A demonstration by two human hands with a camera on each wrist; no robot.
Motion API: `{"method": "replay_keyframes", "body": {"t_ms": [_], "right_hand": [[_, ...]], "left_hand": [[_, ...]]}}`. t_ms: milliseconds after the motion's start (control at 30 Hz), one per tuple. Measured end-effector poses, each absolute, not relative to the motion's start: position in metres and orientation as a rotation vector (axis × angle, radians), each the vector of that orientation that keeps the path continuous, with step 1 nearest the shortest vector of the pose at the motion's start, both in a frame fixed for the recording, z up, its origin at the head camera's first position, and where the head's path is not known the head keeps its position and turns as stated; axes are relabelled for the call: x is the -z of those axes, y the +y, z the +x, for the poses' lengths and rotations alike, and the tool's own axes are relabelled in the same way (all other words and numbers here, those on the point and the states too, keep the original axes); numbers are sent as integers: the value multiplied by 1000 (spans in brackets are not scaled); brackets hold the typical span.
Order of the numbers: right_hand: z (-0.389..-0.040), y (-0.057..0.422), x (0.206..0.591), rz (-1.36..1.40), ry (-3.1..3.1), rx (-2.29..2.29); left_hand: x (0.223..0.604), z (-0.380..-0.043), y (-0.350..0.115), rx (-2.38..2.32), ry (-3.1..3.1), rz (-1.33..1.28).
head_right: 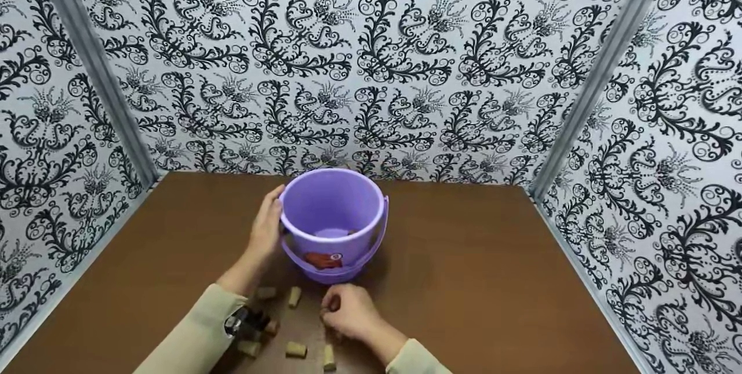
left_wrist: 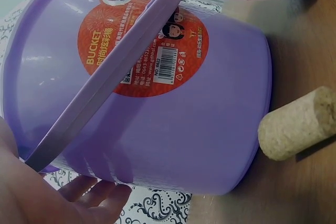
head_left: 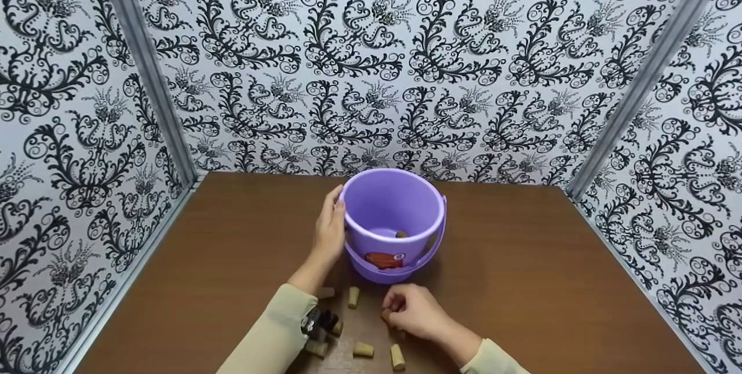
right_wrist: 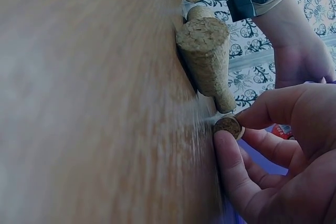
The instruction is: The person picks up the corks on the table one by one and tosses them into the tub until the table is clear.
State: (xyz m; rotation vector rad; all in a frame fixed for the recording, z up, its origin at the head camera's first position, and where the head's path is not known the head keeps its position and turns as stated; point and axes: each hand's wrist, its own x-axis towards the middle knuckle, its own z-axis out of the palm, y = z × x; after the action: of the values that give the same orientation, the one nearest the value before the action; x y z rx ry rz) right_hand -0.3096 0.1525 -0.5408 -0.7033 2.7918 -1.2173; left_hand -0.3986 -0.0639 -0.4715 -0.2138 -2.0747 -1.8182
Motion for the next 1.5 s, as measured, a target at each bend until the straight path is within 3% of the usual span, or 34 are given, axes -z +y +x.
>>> {"method": "replay_keyframes", "body": {"t_ms": [1067,1500], "right_hand": [[-305,157,530,-491,2490,1494],[-302,157,521,-587,2419,1586]], "left_hand": [[469,-400,-62,1815,-2110,-189],[472,-398,-66,1820,-2131,-176]]}}
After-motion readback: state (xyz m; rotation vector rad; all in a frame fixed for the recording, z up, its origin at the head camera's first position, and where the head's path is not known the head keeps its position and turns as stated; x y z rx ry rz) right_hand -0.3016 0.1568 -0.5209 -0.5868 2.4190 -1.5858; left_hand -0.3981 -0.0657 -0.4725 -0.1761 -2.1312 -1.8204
